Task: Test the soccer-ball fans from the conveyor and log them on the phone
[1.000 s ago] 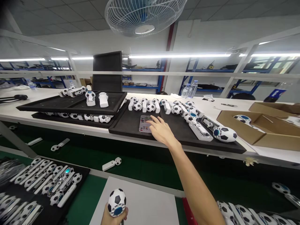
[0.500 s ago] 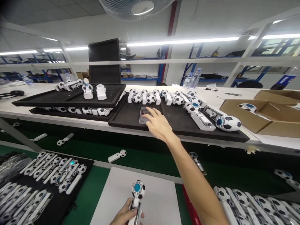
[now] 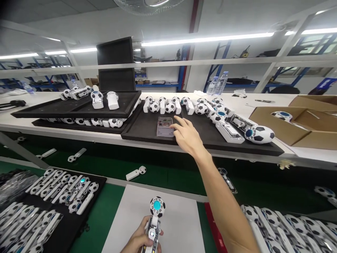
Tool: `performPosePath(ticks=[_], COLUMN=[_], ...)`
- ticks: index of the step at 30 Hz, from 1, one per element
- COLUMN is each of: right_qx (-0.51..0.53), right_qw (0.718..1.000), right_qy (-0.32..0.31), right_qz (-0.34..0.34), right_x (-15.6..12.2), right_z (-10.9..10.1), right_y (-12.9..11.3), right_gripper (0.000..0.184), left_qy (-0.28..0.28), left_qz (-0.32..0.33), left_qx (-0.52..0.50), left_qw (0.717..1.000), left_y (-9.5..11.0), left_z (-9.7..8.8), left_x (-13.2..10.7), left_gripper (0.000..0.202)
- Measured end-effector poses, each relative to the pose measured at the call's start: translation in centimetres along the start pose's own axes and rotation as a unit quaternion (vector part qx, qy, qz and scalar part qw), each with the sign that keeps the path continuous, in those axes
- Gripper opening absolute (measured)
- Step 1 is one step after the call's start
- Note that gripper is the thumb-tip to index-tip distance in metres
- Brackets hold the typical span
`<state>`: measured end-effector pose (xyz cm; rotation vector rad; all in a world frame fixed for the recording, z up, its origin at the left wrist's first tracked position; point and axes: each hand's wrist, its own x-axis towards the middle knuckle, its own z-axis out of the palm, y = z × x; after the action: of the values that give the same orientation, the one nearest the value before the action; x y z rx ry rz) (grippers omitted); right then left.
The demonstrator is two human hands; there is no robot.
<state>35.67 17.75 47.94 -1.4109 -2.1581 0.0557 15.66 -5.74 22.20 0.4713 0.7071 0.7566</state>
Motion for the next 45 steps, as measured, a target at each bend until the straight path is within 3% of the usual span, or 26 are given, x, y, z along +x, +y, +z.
performPosePath(ticks=[7,14,19,23,28,45], right_qx=[-0.023,0.035,0.054,-0.026,-0.043,-0.03], right_qw=[0.999,0.999,0.998,0.997,0.991,0.992], right_qy=[-0.03,-0.03,0.016,-0.056,-0.108,-0.087], right_qz=[0.0,-0.022,-0.03,-0.051,-0.066,-0.083], right_x=[0.4,-0.2,0.0,1.2,2.1,1.8], right_z=[0.6,-0.1,-0.4,0.4,1.4,1.4], right_y=[0.4,0.3,-0.6,-1.7,-1.5,-1.1], right_gripper=[0.043,0.036,0.042,0.051,0.053,0.05], left_qy=[0.029,0.043,0.053,0.052,0.048,0.057], left_qz=[0.011,0.018,0.032,0.037,0.043,0.05], left_qx=[0.01,0.014,0.009,0.011,0.025,0.014], left_qw=[0.999,0.999,0.998,0.998,0.998,0.997], left_y=[0.4,0.1,0.3,0.5,0.5,0.3], left_z=[0.9,0.8,1.2,1.3,1.1,0.8], left_x=[-0.2,-0.5,-0.7,-0.8,-0.8,-0.8], left_gripper=[0.077,0.077,0.076,0.075,0.077,0.076])
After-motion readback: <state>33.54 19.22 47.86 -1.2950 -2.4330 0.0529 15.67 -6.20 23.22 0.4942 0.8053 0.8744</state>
